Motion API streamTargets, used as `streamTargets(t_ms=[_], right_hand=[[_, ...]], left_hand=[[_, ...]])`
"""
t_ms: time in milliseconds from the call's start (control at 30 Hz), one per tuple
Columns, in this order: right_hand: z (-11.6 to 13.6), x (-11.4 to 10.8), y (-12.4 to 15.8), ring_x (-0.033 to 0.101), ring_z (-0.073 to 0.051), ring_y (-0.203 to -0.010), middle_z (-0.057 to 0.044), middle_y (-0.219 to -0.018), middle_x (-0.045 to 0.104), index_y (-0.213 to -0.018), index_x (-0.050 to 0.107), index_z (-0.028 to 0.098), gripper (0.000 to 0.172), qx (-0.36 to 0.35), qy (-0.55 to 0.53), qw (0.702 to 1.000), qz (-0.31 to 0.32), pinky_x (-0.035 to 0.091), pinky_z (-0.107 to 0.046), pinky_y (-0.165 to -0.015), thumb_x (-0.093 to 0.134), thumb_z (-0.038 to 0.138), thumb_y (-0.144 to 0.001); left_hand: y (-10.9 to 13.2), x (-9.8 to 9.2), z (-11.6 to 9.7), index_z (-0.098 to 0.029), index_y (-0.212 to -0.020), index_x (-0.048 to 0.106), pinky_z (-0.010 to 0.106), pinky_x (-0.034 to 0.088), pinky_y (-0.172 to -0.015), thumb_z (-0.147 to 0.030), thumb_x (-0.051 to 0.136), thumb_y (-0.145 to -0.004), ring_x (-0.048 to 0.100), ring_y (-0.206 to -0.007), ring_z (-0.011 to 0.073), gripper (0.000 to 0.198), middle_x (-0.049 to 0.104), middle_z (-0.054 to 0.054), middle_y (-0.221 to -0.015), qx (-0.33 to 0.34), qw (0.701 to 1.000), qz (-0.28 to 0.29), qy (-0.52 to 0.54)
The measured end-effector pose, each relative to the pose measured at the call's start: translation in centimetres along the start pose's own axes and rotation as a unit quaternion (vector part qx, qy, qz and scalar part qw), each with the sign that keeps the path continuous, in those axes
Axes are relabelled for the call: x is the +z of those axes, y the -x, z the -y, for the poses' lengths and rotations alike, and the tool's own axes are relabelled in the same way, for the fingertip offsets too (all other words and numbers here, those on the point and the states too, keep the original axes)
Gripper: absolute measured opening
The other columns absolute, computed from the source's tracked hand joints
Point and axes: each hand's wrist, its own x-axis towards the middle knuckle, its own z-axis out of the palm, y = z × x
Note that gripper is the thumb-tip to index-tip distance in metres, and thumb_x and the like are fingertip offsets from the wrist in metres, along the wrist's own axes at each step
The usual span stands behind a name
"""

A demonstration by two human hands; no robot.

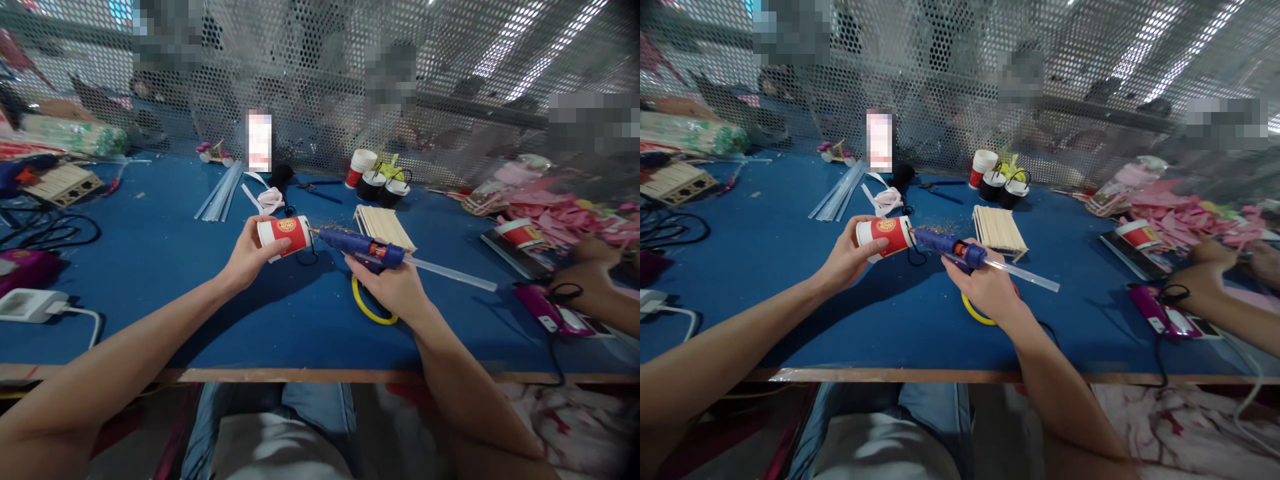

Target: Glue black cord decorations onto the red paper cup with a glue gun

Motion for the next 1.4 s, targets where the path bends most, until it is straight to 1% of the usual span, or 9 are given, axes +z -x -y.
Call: streamTargets(t_ms=[67,167,367,500,600,767,867,1100,1400], right_hand=[[-0.4,0.1,0.3,0.064,-0.024,-0.073,-0.008,-0.063,0.063,-0.086,0.069,0.017,0.029,-0.018,0.024,0.999,0.018,0.053,-0.037,-0.065,0.043,0.028,-0.087],[-0.9,0.6,0.9,0.065,-0.026,-0.078,-0.007,-0.063,0.064,-0.090,0.070,0.021,0.028,-0.014,0.009,1.000,0.014,0.053,-0.040,-0.066,0.043,0.027,-0.086],[-1.2,1.7,1.9,0.066,-0.025,-0.079,-0.004,-0.065,0.066,-0.092,0.068,0.025,0.021,0.073,-0.070,0.995,-0.016,0.055,-0.040,-0.064,0.050,0.033,-0.084],[-1.1,1.6,2.0,0.066,-0.025,-0.080,-0.003,-0.064,0.066,-0.090,0.069,0.026,0.020,0.086,-0.089,0.992,-0.013,0.055,-0.038,-0.064,0.052,0.033,-0.083],[-1.1,1.5,1.9,0.066,-0.025,-0.080,-0.003,-0.067,0.067,-0.091,0.069,0.026,0.020,0.065,-0.068,0.996,-0.008,0.055,-0.039,-0.065,0.052,0.031,-0.083],[-1.4,1.4,1.6,0.066,-0.026,-0.080,-0.006,-0.071,0.069,-0.093,0.070,0.024,0.026,-0.016,-0.009,1.000,0.006,0.053,-0.043,-0.067,0.045,0.024,-0.085],[-1.6,1.3,1.7,0.065,-0.027,-0.081,-0.007,-0.072,0.069,-0.095,0.070,0.024,0.029,-0.030,0.016,0.999,0.011,0.053,-0.044,-0.069,0.044,0.021,-0.085],[-2.2,1.6,2.2,0.065,-0.026,-0.084,-0.003,-0.066,0.067,-0.096,0.070,0.027,0.026,-0.007,0.002,1.000,0.011,0.054,-0.042,-0.070,0.048,0.022,-0.083],[-2.4,1.8,2.3,0.065,-0.025,-0.085,-0.002,-0.065,0.065,-0.091,0.069,0.027,0.018,0.071,-0.083,0.994,-0.005,0.054,-0.040,-0.069,0.056,0.030,-0.079]], left_hand=[[0.0,0.0,0.0,-0.020,-0.097,0.048,0.023,0.048,-0.062,-0.026,0.076,-0.062,0.057,-0.073,0.0115,0.045,0.057,0.000,-0.084,0.000,1.000,0.000,-0.002],[0.0,0.0,0.0,-0.021,-0.097,0.048,0.024,0.048,-0.063,-0.026,0.075,-0.062,0.057,-0.074,0.0116,0.045,0.057,0.000,-0.085,-0.002,1.000,0.000,0.001],[0.1,0.0,-0.1,-0.021,-0.097,0.049,0.024,0.048,-0.063,-0.024,0.075,-0.061,0.057,-0.074,0.0123,0.044,0.058,0.000,-0.085,-0.005,1.000,0.007,0.008],[0.1,0.2,-0.3,-0.020,-0.096,0.049,0.024,0.048,-0.063,-0.025,0.076,-0.060,0.057,-0.073,0.0119,0.045,0.058,0.000,-0.084,-0.010,1.000,0.001,0.012],[0.0,0.3,-0.5,-0.019,-0.096,0.048,0.024,0.049,-0.062,-0.026,0.076,-0.060,0.058,-0.071,0.0114,0.046,0.059,0.000,-0.083,-0.021,0.999,-0.004,0.029],[0.0,0.4,-0.6,-0.018,-0.095,0.048,0.024,0.049,-0.062,-0.026,0.076,-0.061,0.058,-0.070,0.0112,0.045,0.059,0.000,-0.082,-0.029,0.999,-0.006,0.045],[0.1,0.4,-0.6,-0.018,-0.096,0.048,0.024,0.049,-0.062,-0.026,0.076,-0.061,0.058,-0.071,0.0114,0.045,0.059,0.000,-0.082,-0.033,0.998,-0.009,0.051],[0.1,0.6,-0.8,-0.018,-0.094,0.049,0.025,0.048,-0.063,-0.027,0.076,-0.060,0.057,-0.069,0.0110,0.045,0.059,0.000,-0.081,-0.037,0.997,-0.012,0.062],[0.0,0.5,-0.6,-0.018,-0.094,0.048,0.024,0.048,-0.061,-0.027,0.076,-0.061,0.058,-0.069,0.0114,0.045,0.059,0.000,-0.081,-0.031,0.998,-0.006,0.061]])
